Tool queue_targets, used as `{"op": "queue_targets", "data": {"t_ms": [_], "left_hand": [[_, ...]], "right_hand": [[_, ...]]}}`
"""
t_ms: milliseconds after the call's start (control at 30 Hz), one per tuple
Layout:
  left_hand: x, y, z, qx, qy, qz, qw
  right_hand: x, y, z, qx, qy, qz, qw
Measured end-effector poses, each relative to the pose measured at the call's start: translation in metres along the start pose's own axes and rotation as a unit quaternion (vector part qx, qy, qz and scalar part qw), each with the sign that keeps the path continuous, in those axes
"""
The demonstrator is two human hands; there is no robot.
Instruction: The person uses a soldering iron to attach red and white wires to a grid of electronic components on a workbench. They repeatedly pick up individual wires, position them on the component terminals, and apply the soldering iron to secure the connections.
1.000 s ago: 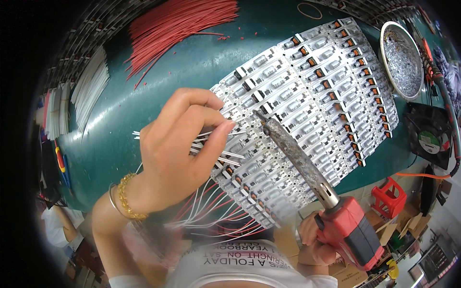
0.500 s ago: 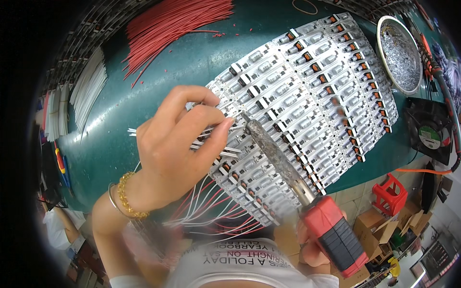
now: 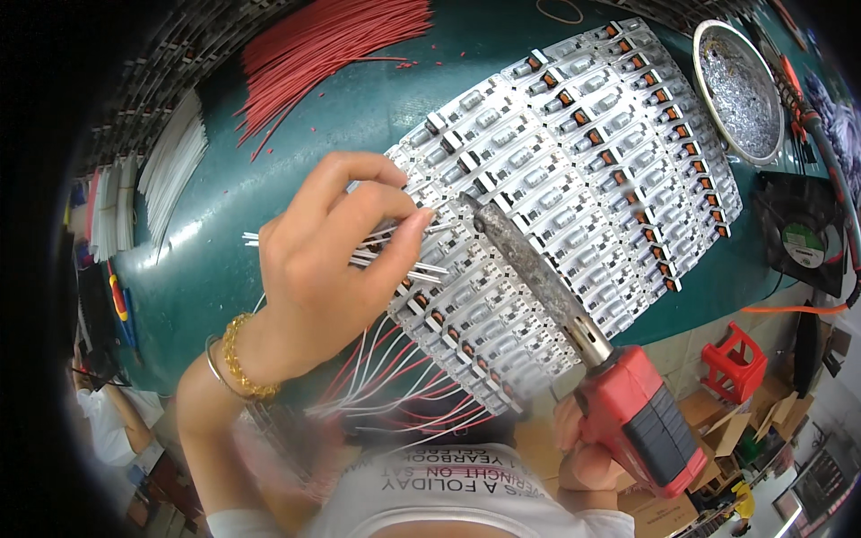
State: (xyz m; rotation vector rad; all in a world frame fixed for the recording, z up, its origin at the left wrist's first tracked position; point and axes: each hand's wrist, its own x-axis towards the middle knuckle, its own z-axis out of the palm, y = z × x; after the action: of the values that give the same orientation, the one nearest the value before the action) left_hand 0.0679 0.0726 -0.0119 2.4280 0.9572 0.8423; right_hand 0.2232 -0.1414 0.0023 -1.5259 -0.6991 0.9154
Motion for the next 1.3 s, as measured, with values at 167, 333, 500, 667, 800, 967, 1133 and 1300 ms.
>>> {"op": "queue_targets", "data": {"t_ms": [167,333,500,667,800,967,1133,1300], "left_hand": [[0.001,0.008,-0.008,-0.026,-0.016,-0.019,0.999],[0.002,0.017,-0.02,-0.074,-0.081,-0.018,0.994],[0.006,0.018,-0.025,-0.103,-0.13,-0.029,0.986],[0.008,0.008,-0.027,-0.15,-0.147,-0.029,0.977],[0.006,0.014,-0.021,-0.086,-0.134,-0.045,0.986],[0.0,0.015,-0.008,-0.059,-0.071,-0.045,0.995],[-0.004,0.016,0.002,-0.011,-0.048,-0.017,0.999],[-0.006,0.014,0.003,-0.002,-0.027,0.005,1.0]], "right_hand": [[-0.003,0.001,-0.002,0.018,0.021,-0.021,0.999],[-0.008,0.0,-0.013,0.056,0.006,-0.024,0.998],[-0.009,0.004,-0.02,0.087,-0.011,-0.042,0.995],[-0.008,0.006,-0.021,0.09,-0.016,-0.037,0.995],[-0.002,0.007,-0.024,0.081,-0.061,-0.046,0.994],[-0.002,0.017,-0.03,0.115,-0.093,-0.079,0.986],[-0.005,0.005,-0.015,0.09,-0.036,-0.029,0.995],[0.007,0.021,-0.045,0.063,-0.215,-0.088,0.971]]}}
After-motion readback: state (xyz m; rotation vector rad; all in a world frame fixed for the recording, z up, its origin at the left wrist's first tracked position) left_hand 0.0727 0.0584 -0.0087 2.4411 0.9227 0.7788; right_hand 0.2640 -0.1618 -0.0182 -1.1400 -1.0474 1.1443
